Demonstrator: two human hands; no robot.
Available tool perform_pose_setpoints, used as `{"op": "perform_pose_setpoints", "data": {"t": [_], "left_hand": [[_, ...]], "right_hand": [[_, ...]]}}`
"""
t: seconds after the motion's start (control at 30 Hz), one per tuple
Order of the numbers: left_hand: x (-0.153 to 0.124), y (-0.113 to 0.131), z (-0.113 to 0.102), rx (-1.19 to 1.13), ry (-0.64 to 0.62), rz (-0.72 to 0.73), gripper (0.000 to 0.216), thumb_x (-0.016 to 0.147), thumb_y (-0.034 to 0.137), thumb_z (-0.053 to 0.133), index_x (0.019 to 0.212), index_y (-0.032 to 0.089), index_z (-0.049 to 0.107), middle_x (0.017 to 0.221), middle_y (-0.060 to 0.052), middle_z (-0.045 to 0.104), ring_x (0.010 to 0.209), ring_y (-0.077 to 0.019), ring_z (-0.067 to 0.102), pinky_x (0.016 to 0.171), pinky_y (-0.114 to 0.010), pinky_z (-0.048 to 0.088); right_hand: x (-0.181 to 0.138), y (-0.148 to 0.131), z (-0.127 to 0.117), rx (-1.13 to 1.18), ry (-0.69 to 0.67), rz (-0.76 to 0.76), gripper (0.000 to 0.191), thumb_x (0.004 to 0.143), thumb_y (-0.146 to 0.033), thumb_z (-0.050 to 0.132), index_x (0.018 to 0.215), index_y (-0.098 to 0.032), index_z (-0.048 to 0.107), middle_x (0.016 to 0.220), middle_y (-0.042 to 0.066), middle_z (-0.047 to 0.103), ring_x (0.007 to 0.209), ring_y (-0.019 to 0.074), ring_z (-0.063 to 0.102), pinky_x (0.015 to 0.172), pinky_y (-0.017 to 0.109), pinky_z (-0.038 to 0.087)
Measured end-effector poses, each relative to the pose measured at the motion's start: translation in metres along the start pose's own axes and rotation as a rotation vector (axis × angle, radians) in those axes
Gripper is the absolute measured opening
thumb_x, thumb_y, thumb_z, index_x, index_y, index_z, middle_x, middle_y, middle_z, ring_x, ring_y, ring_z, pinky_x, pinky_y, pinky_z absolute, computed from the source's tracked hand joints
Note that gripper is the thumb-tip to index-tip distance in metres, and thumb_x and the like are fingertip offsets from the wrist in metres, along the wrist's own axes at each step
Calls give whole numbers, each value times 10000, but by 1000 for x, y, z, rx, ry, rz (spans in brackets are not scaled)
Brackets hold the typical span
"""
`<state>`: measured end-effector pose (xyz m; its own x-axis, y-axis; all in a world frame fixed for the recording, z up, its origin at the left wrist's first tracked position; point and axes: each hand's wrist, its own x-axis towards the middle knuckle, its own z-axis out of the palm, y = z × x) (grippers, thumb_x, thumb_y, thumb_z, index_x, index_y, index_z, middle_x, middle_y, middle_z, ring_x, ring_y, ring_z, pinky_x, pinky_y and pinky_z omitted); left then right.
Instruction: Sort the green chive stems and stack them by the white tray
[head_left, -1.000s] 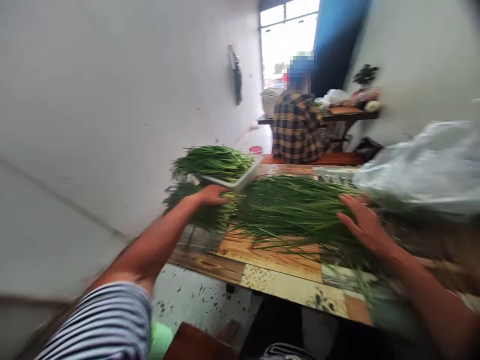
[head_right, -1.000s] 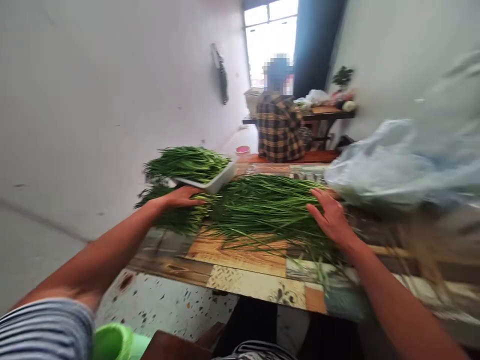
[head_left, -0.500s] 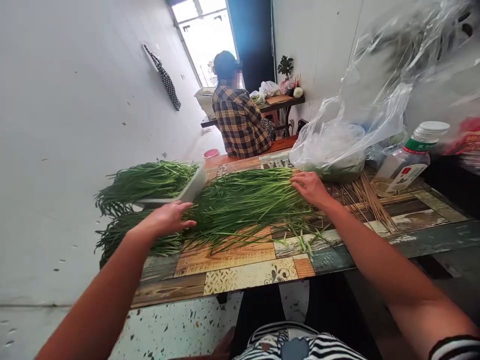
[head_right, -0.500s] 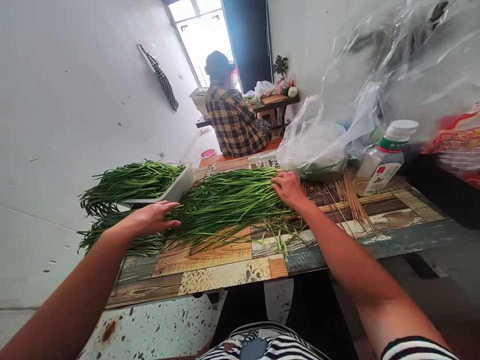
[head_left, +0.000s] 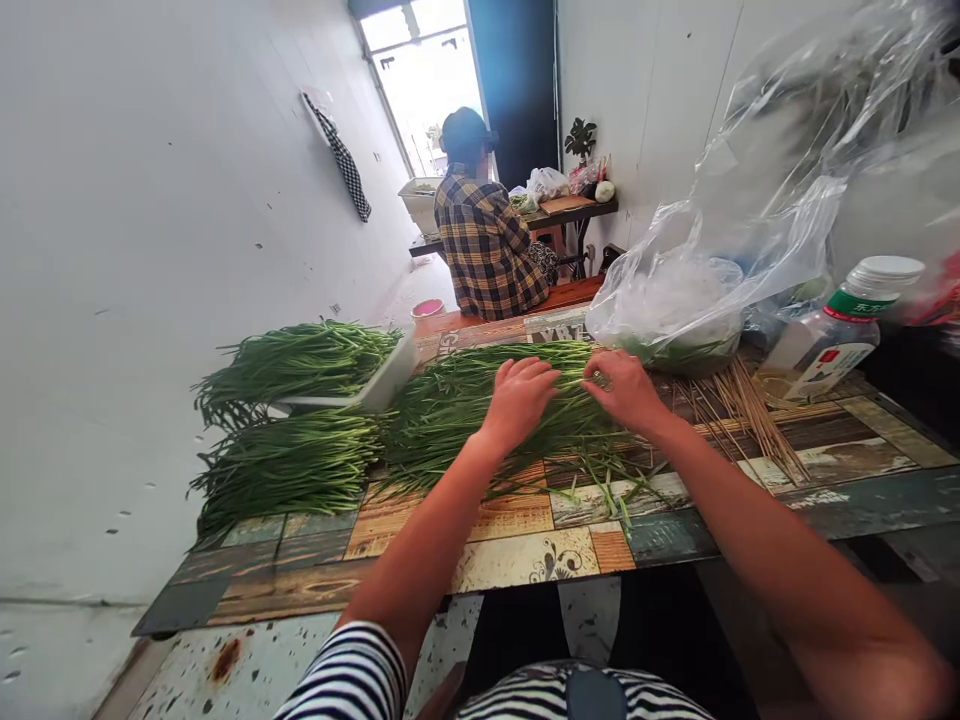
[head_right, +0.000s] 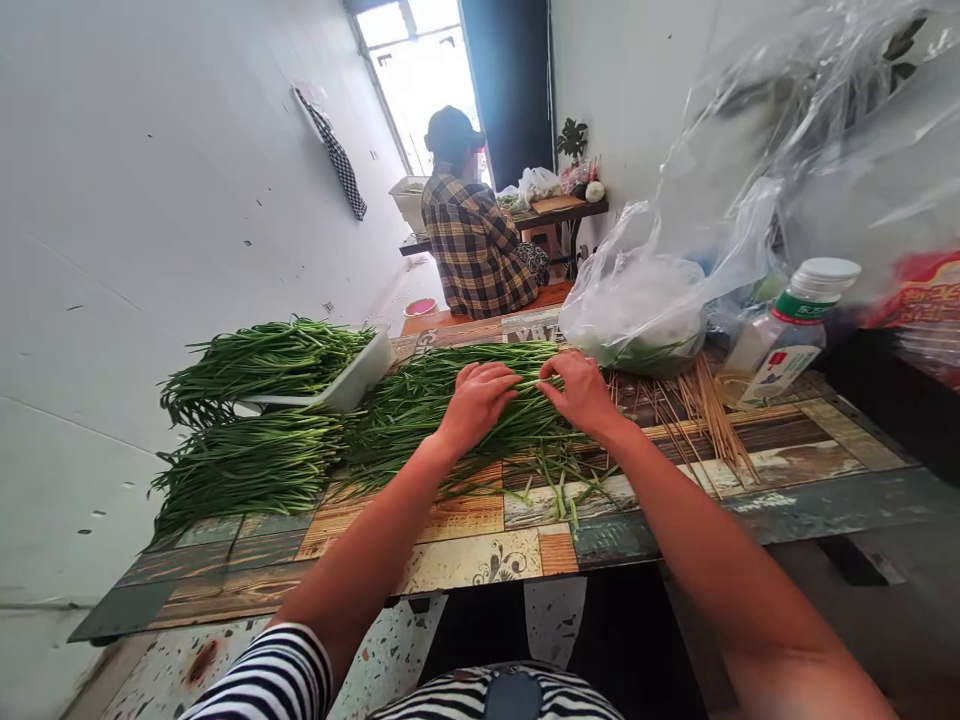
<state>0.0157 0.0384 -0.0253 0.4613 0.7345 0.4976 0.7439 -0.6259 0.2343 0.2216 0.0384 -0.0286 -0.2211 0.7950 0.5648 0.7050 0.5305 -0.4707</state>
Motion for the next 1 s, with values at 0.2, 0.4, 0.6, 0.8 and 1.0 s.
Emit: {"op": "perform_pose_setpoints", "data": {"t": [0.2,0.4,0.6,0.8,1.0], "left_hand": [[-5,14,-4,-392,-30,-105,247,932,290,470,976,180,686,756,-22,681,693,-129,576,697,-243,420],[-3,23,-20,-719,-133,-249,353,917,346,436,726,137,647,557,26,479,545,-84,406,558,-209,326],[-1,18,-30,-1214,-399,-476,377,814,471,547,809,106,642,526,52,435,462,-52,361,462,-183,280],[-1,15,-21,-944,-159,-434,308,838,403,551,849,132,698,587,20,583,503,-69,461,514,-195,368],[-1,27,-9,-411,-29,-231,205,877,236,539,945,184,725,880,-37,739,800,-160,649,753,-254,471]], "right_hand": [[-1,-20,-7,585,-2,326,297,724,-443,673,854,-176,666,719,13,637,661,149,547,612,281,418],[-5,-27,-10,702,-108,401,258,705,-426,705,789,-183,727,692,5,660,625,123,535,604,268,410],[-4,-14,-7,794,3,449,246,660,-415,746,732,-183,709,669,5,663,605,123,561,616,274,456],[-1,13,-23,681,-67,441,437,760,-496,640,485,-183,506,439,-40,459,422,69,355,430,231,304],[2,-16,-59,284,-342,153,196,799,-343,540,843,-201,666,785,25,671,653,145,562,598,268,444]]}}
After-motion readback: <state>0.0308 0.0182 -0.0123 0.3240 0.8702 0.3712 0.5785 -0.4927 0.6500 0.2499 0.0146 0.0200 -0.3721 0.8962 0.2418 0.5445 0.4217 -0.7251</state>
